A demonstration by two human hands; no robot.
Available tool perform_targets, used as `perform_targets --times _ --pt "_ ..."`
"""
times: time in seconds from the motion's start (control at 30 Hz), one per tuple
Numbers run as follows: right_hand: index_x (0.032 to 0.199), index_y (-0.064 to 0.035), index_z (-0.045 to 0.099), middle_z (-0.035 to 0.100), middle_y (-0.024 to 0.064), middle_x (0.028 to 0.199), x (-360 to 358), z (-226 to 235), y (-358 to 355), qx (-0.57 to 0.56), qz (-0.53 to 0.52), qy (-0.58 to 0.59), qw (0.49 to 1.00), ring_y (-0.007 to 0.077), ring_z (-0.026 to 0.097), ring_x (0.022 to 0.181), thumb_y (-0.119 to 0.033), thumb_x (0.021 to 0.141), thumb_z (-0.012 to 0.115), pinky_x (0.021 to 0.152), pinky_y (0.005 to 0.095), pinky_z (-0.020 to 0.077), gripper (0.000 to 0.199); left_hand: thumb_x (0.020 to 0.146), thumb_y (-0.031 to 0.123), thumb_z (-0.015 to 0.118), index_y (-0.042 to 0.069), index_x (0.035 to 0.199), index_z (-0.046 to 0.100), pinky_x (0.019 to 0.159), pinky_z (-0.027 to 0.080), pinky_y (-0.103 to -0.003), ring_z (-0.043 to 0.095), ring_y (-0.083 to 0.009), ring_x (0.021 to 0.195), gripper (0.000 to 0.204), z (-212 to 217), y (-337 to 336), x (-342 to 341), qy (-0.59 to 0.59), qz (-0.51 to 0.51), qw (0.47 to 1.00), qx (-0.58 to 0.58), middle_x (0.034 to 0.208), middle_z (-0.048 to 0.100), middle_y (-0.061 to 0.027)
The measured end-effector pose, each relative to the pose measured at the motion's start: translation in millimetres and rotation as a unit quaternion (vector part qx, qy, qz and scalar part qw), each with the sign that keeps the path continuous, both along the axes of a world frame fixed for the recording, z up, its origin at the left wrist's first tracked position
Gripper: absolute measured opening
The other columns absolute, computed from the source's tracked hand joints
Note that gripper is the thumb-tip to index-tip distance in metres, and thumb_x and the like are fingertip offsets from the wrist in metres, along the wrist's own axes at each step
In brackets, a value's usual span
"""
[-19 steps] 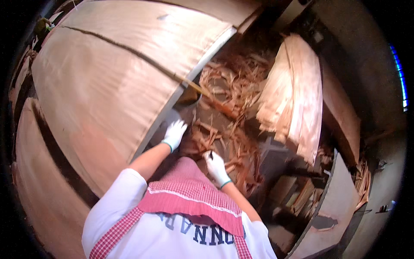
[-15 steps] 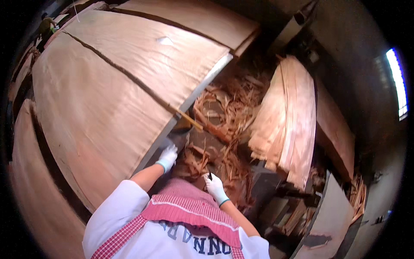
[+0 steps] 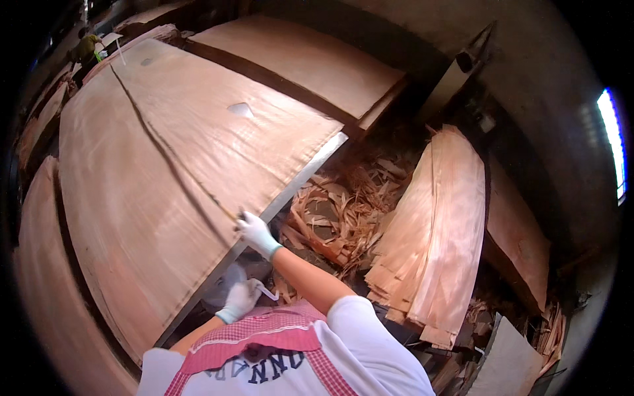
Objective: The person patches holes in large wood sheets by using a knife to trim wood fragments, applying glue to small wood patches, and pressing them onto the damaged areas. The person also moves sheets between stacks and uses a long wooden pole to adjust sheets in the background.
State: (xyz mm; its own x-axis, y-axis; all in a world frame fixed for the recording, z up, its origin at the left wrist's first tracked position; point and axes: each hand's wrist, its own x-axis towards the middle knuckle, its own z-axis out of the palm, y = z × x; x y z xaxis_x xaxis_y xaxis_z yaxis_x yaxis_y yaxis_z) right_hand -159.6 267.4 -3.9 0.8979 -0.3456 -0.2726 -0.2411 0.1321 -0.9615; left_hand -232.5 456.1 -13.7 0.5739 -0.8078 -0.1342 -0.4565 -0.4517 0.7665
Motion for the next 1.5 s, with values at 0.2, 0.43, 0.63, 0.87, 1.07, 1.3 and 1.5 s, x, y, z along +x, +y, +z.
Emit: perform_targets --times 0.2,0.43,0.63,0.87,1.07,1.3,1.5 --pt "0.107 -0.0014 0.059 0.061 0.0048 0.080 -33.4 37.5 -24.7 -0.208 0.270 -0.117 0.933 0.0136 0.059 0.066 -0.021 0.093 0.056 0.062 0.0303 0.0499 0.024 0.088 0.018 0.059 0.004 0.093 0.064 0.066 0.046 -0.049 0.061 -0.0410 0.074 0.016 38.5 -37.5 14.9 -0.185 0.238 0.953 -0.034 0.078 0.064 -0.0207" --pt "0.089 -0.0045 0.058 0.054 0.0004 0.071 -104.2 98.6 -113.5 -0.007 0.353 0.066 0.933 0.0089 0.051 0.060 -0.029 0.096 0.060 0.050 0.0282 0.0433 0.025 0.085 0.023 0.066 0.005 0.103 0.060 0.064 0.048 -0.046 0.064 -0.0360 0.071 0.026 59.9 -96.8 5.6 -0.041 0.271 0.962 0.003 0.079 0.066 -0.0185" --pt "0.094 -0.0035 0.065 0.066 0.0094 0.080 -104.4 75.3 -361.5 -0.205 -0.036 -0.042 0.977 0.0177 0.055 0.063 -0.017 0.090 0.061 0.060 0.0363 0.0472 0.015 0.085 0.021 0.066 0.006 0.110 0.057 0.068 0.049 -0.046 0.065 -0.0384 0.081 0.030 37.1 -103.1 -5.0 -0.055 0.171 0.984 -0.013 0.088 0.068 -0.0186" --pt "0.111 -0.0132 0.064 0.064 0.0119 0.105 -113.7 157.2 -341.7 -0.558 -0.069 -0.151 0.813 0.0282 0.060 0.103 -0.012 0.084 0.064 0.086 0.0380 0.0508 0.027 0.097 0.019 0.051 0.001 0.098 0.063 0.057 0.048 -0.029 0.060 -0.0142 0.059 0.022 105.0 -151.1 -7.4 0.184 0.075 0.980 0.001 0.069 0.064 -0.0087" --pt "0.104 -0.0129 0.058 0.061 0.0107 0.094 -142.0 129.2 -171.4 -0.434 0.371 -0.139 0.809 0.0331 0.062 0.094 -0.023 0.087 0.063 0.076 0.0437 0.0518 0.020 0.097 0.020 0.050 0.001 0.100 0.065 0.057 0.049 -0.027 0.062 -0.0116 0.064 0.025 164.3 -152.8 -5.7 0.181 0.079 0.980 0.021 0.073 0.065 -0.0073" --pt "0.102 -0.0087 0.060 0.064 0.0143 0.092 -142.1 126.7 -156.6 -0.289 0.420 -0.151 0.847 0.0358 0.062 0.087 -0.023 0.089 0.062 0.074 0.0427 0.0492 0.019 0.095 0.019 0.051 0.001 0.102 0.061 0.062 0.049 -0.040 0.064 -0.0322 0.072 0.021 150.1 -106.4 -16.4 -0.052 -0.040 0.997 -0.044 0.078 0.063 -0.0174" --pt "0.101 0.0000 0.062 0.060 0.0094 0.080 -126.9 130.8 -145.2 -0.197 0.318 -0.035 0.927 0.0114 0.055 0.075 -0.010 0.087 0.064 0.073 0.0289 0.0480 0.017 0.093 0.015 0.063 0.000 0.135 0.047 0.087 0.050 -0.031 0.064 -0.0168 0.095 0.048 151.4 -77.7 -30.8 0.266 0.225 0.916 -0.200 0.099 0.065 -0.0103"
